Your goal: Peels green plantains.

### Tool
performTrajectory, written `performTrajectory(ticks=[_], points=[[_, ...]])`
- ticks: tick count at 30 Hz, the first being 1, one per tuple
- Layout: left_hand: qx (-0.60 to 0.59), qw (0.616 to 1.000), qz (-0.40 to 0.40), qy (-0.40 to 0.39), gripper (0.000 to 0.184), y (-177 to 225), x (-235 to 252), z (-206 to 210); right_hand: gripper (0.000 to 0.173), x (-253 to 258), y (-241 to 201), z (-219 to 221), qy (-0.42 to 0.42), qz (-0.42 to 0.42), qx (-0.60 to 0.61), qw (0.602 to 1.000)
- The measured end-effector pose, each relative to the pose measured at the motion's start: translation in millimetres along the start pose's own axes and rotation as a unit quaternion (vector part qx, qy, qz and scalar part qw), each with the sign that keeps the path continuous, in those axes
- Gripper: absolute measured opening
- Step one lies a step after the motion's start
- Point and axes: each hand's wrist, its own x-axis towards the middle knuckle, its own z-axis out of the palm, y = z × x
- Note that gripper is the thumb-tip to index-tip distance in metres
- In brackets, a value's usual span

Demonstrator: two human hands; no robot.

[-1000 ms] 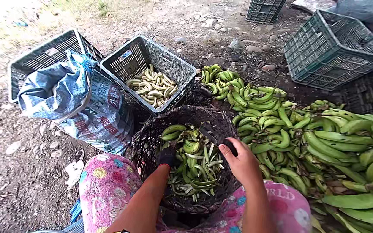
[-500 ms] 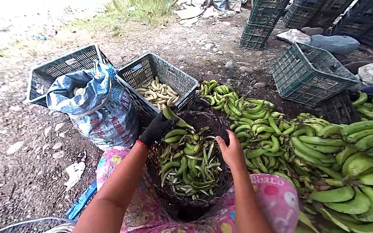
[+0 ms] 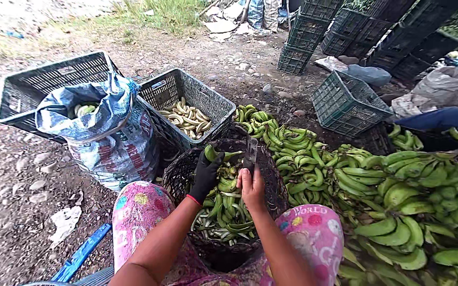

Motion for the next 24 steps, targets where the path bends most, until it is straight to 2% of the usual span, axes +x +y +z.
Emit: performTrajectory(ticks=[1,2,3,4,6,7,8,11,13,17,19,20,22,24], points=[[-0.007,1.000,-0.004,0.002,0.047,-2,1,0,0.043,-1,-4,3,0.013,-0.034,0.008,0.999],[-0.017,1.000,-0.009,0.003,0.047,-4,1,0,0.043,-4,-2,6,0.015,-0.025,-0.013,0.999],[-0.033,0.999,-0.014,0.002,0.047,-4,1,0,0.042,-11,8,8,-0.003,0.043,-0.064,0.997],[-0.053,0.998,-0.015,-0.007,0.047,-2,0,0,0.043,-16,20,10,-0.060,0.168,-0.128,0.976],[-0.081,0.996,-0.019,-0.040,0.047,9,-2,-1,0.053,-20,52,11,-0.215,0.415,-0.200,0.861],[-0.081,0.994,-0.026,-0.064,0.049,15,-1,-4,0.055,-23,65,12,-0.247,0.465,-0.203,0.825],[-0.067,0.994,-0.036,-0.083,0.050,20,3,-9,0.055,-23,69,14,-0.252,0.475,-0.199,0.820],[0.080,0.990,-0.102,-0.055,0.055,19,13,-29,0.054,-14,57,9,-0.213,0.400,-0.169,0.876],[0.175,0.973,-0.147,-0.038,0.061,14,16,-37,0.054,-10,59,0,-0.206,0.348,-0.152,0.902],[0.183,0.960,-0.203,-0.064,0.066,4,22,-43,0.057,-10,56,-8,-0.226,0.209,-0.137,0.942],[0.170,0.957,-0.227,-0.065,0.070,0,26,-46,0.061,-10,49,-10,-0.245,0.143,-0.151,0.947],[0.174,0.956,-0.225,-0.075,0.071,1,25,-47,0.062,-9,47,-11,-0.258,0.137,-0.156,0.944],[0.197,0.952,-0.209,-0.107,0.074,5,17,-41,0.061,-8,48,-14,-0.278,0.167,-0.159,0.932],[0.194,0.948,-0.215,-0.128,0.075,7,5,-30,0.060,-3,52,-17,-0.265,0.185,-0.206,0.924]])
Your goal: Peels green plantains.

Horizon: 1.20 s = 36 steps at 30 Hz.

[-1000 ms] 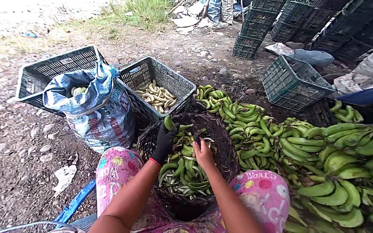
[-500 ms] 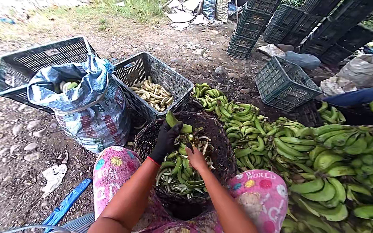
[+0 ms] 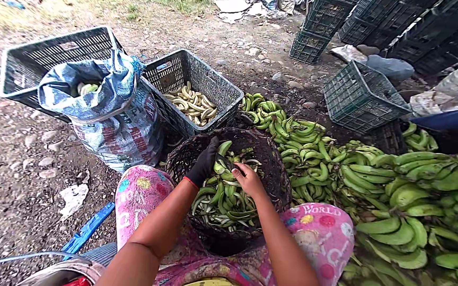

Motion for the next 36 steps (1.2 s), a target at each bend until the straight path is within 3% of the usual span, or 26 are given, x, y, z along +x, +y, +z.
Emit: performTrajectory(ticks=[3,6,8,10,12,15,18,19,21,22,24,27,30,33,36], points=[[-0.003,1.000,-0.007,-0.003,0.070,-2,-15,24,0.057,9,5,-11,0.128,0.054,-0.117,0.983],[0.016,0.999,-0.025,-0.010,0.061,-2,-21,34,0.054,17,9,-26,0.216,0.133,-0.099,0.962],[-0.083,0.996,-0.009,-0.004,0.051,-9,-12,31,0.054,15,4,-33,0.202,0.132,-0.058,0.969],[-0.115,0.992,0.035,0.029,0.051,-15,1,18,0.054,5,-4,-28,0.134,0.089,-0.025,0.987],[-0.072,0.991,0.083,0.080,0.053,-12,11,4,0.053,-6,-13,-15,0.077,0.033,-0.002,0.996],[0.001,0.983,0.138,0.119,0.056,-4,9,-5,0.057,-17,-19,2,0.063,-0.028,-0.001,0.998],[-0.055,0.991,0.123,0.003,0.046,-10,-2,8,0.055,-5,-6,-5,0.098,-0.015,-0.058,0.993],[-0.118,0.987,0.077,-0.073,0.037,-13,-6,15,0.053,1,0,-11,0.122,0.002,-0.085,0.989],[-0.227,0.949,-0.064,-0.209,0.050,-10,-9,26,0.050,12,9,-24,0.171,0.062,-0.103,0.978],[-0.241,0.937,-0.103,-0.230,0.056,-9,-9,29,0.049,15,11,-31,0.179,0.102,-0.087,0.975],[-0.240,0.953,-0.095,-0.158,0.056,-9,-7,32,0.051,15,9,-37,0.176,0.128,-0.053,0.975],[-0.081,0.993,0.053,0.060,0.050,-16,3,21,0.057,2,-8,-20,0.114,0.100,-0.052,0.987],[0.060,0.958,0.146,0.239,0.050,-17,11,12,0.059,-16,-26,9,0.092,0.051,-0.087,0.991],[0.066,0.942,0.152,0.292,0.050,-19,12,8,0.060,-21,-28,23,0.110,0.018,-0.109,0.988],[-0.008,0.963,0.123,0.238,0.044,-24,12,14,0.061,-12,-18,17,0.108,0.013,-0.125,0.986]])
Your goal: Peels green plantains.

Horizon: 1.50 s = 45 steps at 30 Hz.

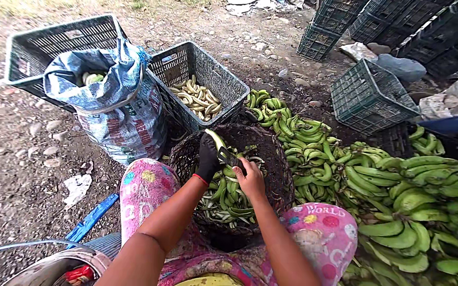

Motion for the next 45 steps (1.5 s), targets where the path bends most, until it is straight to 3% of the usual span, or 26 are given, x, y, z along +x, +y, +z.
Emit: performTrajectory(ticks=[4,6,7,8,10,12,14,16,18,20,24,28,31,35,36,38,40,42,43,45], points=[[0.054,0.976,0.004,-0.212,0.037,13,-18,5,0.059,24,25,-15,-0.019,0.092,0.027,0.995],[-0.016,0.910,-0.068,-0.409,0.032,18,-17,3,0.056,33,37,-27,0.005,0.143,0.048,0.989],[-0.043,0.869,-0.113,-0.480,0.034,14,-17,6,0.056,36,44,-33,0.009,0.163,0.055,0.985],[-0.065,0.852,-0.148,-0.497,0.038,11,-18,9,0.056,38,47,-38,0.009,0.172,0.058,0.983],[-0.091,0.891,-0.176,-0.409,0.043,6,-18,10,0.055,33,40,-41,-0.007,0.165,0.063,0.984],[-0.068,0.954,-0.155,-0.247,0.053,5,-13,11,0.057,20,26,-30,-0.022,0.127,0.049,0.990],[-0.081,0.984,-0.130,-0.093,0.061,1,-5,11,0.057,4,10,-13,0.002,0.070,0.011,0.997],[-0.229,0.958,-0.162,0.058,0.064,6,-1,14,0.057,-9,-5,3,0.043,0.010,-0.028,0.999],[-0.307,0.922,-0.194,0.136,0.066,13,2,10,0.059,-15,-12,15,0.079,-0.028,-0.058,0.995],[-0.340,0.909,-0.222,0.097,0.065,11,1,5,0.058,-10,-11,17,0.078,-0.024,-0.063,0.995],[-0.185,0.950,-0.160,-0.195,0.065,1,-1,-3,0.056,11,11,-3,0.017,0.039,-0.051,0.998],[-0.063,0.950,-0.166,-0.258,0.073,18,-5,-1,0.056,10,26,-19,0.024,0.023,-0.072,0.997],[-0.047,0.916,-0.130,-0.377,0.057,21,-5,-2,0.053,18,37,-31,0.009,0.034,-0.067,0.997],[0.144,0.822,-0.042,-0.550,0.063,14,-10,-4,0.050,26,41,-46,-0.023,0.101,-0.065,0.992],[0.156,0.815,-0.046,-0.556,0.064,13,-15,-3,0.050,28,40,-49,-0.026,0.120,-0.065,0.990],[0.138,0.854,-0.058,-0.498,0.060,17,-17,-2,0.053,29,35,-52,-0.038,0.134,-0.048,0.989],[0.043,0.916,-0.090,-0.387,0.053,12,-12,-3,0.054,23,30,-44,-0.029,0.106,-0.019,0.994],[-0.095,0.946,-0.153,-0.271,0.058,0,-5,-2,0.056,12,24,-27,0.002,0.044,0.001,0.999],[-0.184,0.938,-0.187,-0.225,0.059,-6,-1,-1,0.059,6,20,-16,0.026,0.003,-0.007,1.000],[-0.382,0.866,-0.275,-0.170,0.060,-2,5,1,0.063,-5,11,6,0.091,-0.083,-0.037,0.992]])
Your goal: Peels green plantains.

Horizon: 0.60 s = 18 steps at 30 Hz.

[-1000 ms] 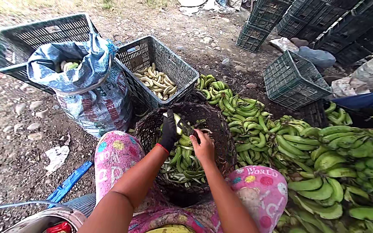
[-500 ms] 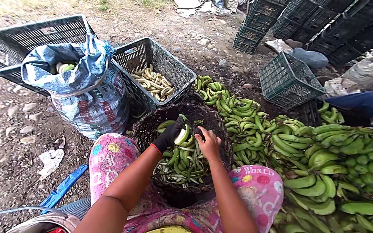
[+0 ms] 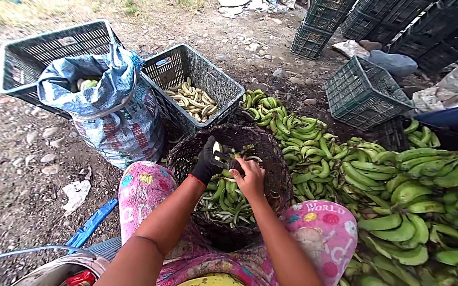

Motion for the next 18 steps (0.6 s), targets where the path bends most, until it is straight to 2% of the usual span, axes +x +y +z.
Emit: performTrajectory(ticks=[2,4,7,9,12,13,15,17,18], points=[[-0.114,0.993,-0.037,0.008,0.064,7,-5,4,0.064,-5,-11,9,0.042,-0.032,-0.025,0.998],[-0.106,0.993,-0.043,0.009,0.061,6,-6,2,0.060,0,-16,7,0.025,0.007,-0.006,1.000],[0.097,0.993,0.014,-0.068,0.064,-2,-6,-5,0.054,18,-8,-9,-0.043,0.097,0.041,0.993],[0.194,0.978,0.022,-0.074,0.067,3,-9,-1,0.055,21,-1,-10,-0.033,0.094,0.026,0.995],[0.364,0.928,0.063,0.040,0.075,5,-17,9,0.055,17,3,-8,-0.008,0.080,-0.015,0.997],[0.405,0.909,0.085,0.051,0.074,2,-19,13,0.054,19,4,-9,-0.017,0.096,-0.016,0.995],[0.489,0.862,0.133,-0.017,0.068,1,-27,21,0.051,28,7,-15,-0.073,0.170,0.025,0.982],[0.539,0.814,0.177,-0.122,0.076,1,-29,22,0.058,40,18,-24,-0.144,0.261,0.096,0.950],[0.530,0.814,0.173,-0.163,0.080,0,-28,21,0.063,43,25,-27,-0.159,0.294,0.121,0.935]])
